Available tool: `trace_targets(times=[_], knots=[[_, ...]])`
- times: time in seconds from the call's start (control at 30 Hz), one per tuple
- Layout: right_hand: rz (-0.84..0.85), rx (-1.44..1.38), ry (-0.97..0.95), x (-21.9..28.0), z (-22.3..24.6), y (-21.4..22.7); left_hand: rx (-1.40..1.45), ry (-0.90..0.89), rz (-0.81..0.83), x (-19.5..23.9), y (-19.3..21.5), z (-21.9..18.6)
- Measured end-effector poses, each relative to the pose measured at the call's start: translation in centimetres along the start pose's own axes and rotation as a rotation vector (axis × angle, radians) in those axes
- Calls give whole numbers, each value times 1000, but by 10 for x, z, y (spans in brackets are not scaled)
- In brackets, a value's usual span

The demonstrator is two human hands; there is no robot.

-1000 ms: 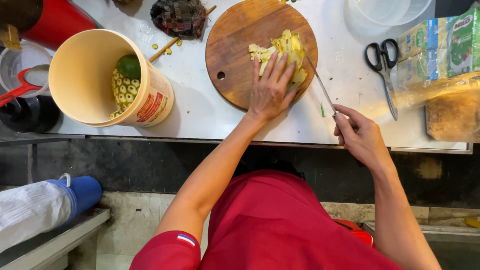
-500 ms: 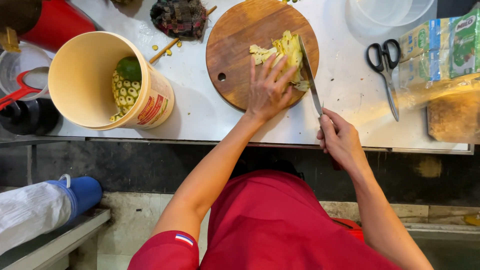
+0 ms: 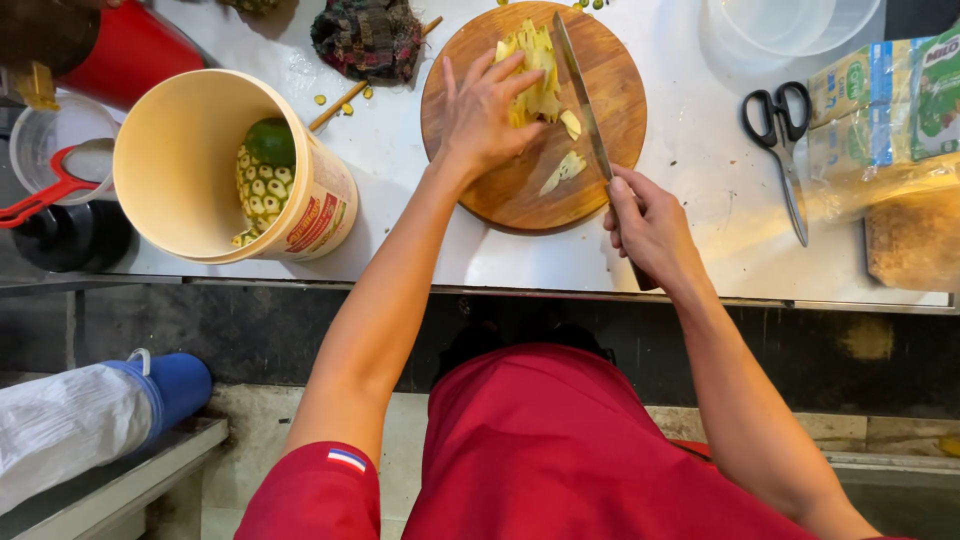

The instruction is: Cutting a slice of pineapple into thin strips and placing it into a container.

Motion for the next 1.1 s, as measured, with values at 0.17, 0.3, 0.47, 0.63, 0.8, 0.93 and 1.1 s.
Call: trace_targets(times=[0.17,0.3,0.47,0.63,0.8,0.93,1.1], knots=[[69,109,-6,14,-7,10,224,4,-150,23,13,19],[223,228,1,28,-11,-18,688,486,-382,48,16,49],[256,212,-52,25,-2,-50,675,476,-562,60,3,62],[168,169,-121,16,-5,-42,516,295,-587,66,-3,57],[95,110,-100,7,-12,-20,510,257,-545,68,-8,58],[63,110,-97,9,-8,-10,497,189,-553,69,-4,50],[126,195,-53,20,-1,-15,554,267,-552,68,-8,55]])
Point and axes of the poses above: each hand's wrist, its own x-axis away from the middle knuckle, its own y-axis out of the back of the hand, z = x × y, the point moved 6 cm from there along -x, towards the middle knuckle, and after that the axes turned 1 degree about z, right-handed, at the moved point
